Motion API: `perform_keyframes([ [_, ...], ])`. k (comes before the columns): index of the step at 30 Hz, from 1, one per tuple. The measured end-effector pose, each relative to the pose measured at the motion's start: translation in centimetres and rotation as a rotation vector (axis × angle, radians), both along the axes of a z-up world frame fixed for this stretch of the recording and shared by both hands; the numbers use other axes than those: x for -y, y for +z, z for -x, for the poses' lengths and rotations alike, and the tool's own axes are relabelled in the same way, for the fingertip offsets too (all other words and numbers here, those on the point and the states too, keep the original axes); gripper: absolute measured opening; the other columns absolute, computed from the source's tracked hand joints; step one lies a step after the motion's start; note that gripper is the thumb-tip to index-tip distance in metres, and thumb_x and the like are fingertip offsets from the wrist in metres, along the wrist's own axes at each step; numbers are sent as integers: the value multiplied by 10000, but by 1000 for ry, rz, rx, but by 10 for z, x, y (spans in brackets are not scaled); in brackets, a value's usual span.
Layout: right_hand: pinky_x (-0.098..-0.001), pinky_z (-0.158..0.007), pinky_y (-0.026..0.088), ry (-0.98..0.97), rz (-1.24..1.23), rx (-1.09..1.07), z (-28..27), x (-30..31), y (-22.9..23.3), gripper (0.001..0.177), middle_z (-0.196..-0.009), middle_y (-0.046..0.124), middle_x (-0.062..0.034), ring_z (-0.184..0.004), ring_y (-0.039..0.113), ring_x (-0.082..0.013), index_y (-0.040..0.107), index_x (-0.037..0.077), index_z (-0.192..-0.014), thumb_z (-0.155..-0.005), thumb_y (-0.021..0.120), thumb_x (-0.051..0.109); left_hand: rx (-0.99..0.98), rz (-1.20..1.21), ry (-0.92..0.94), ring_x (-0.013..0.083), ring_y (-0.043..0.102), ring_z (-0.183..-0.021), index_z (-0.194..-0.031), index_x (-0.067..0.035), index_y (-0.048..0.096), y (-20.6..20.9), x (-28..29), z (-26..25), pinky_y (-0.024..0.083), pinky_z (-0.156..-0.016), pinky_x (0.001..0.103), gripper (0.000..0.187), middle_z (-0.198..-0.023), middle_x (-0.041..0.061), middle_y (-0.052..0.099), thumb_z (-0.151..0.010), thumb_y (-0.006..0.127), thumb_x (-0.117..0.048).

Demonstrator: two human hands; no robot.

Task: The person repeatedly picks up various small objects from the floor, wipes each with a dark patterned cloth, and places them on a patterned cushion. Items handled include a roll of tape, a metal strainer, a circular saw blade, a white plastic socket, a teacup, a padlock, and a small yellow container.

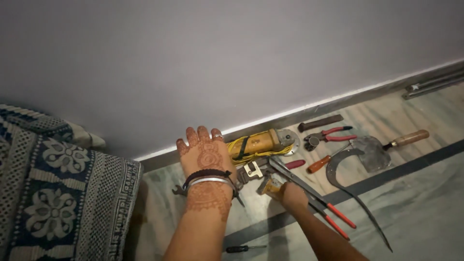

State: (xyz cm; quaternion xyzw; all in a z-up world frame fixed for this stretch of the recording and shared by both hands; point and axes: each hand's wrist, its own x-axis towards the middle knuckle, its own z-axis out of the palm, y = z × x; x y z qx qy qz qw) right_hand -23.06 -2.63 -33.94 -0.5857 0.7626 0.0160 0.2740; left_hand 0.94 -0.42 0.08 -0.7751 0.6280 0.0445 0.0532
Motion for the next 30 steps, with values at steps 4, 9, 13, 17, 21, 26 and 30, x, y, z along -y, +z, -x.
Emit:
perform_keyframes([
  [4,-486,-888,558,15,86,3,0,14,0,324,-1059,742,-181,-1013,707,-377,782,113,-1008,-879,685,395,-9,34,7,350,305,-1423,-1397,-107,509,4,-8,-7,247,-1147,554,536,-1435,153,456,-891,601,-259],
  [9,-433,-817,576,104,206,210,12,23,6,352,-909,782,-196,-892,758,-331,756,45,-898,-817,718,385,-122,-37,54,321,368,-1402,-1336,-114,590,19,-21,-10,313,-1152,512,503,-1390,128,504,-892,690,-326],
  [13,-383,-738,573,179,233,431,8,41,31,287,-853,783,-149,-801,759,-260,753,62,-904,-843,673,331,-174,-37,71,299,413,-1372,-1306,-126,626,21,-32,-16,374,-1126,480,461,-1359,111,534,-904,696,-341],
  [17,-326,-743,563,193,90,706,-9,51,87,303,-916,741,-75,-826,694,-178,723,68,-1024,-903,637,332,-153,79,68,312,412,-1359,-1268,-163,653,7,-40,-22,386,-1103,461,440,-1366,105,528,-860,725,-309],
  [21,-314,-748,542,134,-122,998,-34,43,147,372,-984,671,-50,-854,620,-158,664,79,-1177,-950,600,366,-98,134,60,318,437,-1357,-1268,-180,656,-2,-55,-21,393,-1114,466,391,-1368,102,548,-882,700,-223],
  [26,-311,-699,516,191,-107,1104,-69,23,240,350,-976,666,-49,-825,617,-165,633,84,-1134,-964,584,386,-286,128,104,331,406,-1342,-1395,-165,507,34,-82,-25,356,-1119,470,662,-1356,118,515,-806,777,-303],
  [30,-327,-664,541,292,-65,979,-115,-10,321,337,-940,672,-67,-777,605,-185,688,106,-1104,-920,564,359,-255,477,66,348,456,-1321,-1390,-139,565,70,-113,-48,392,-1082,492,592,-1382,131,557,-819,714,-188],
])
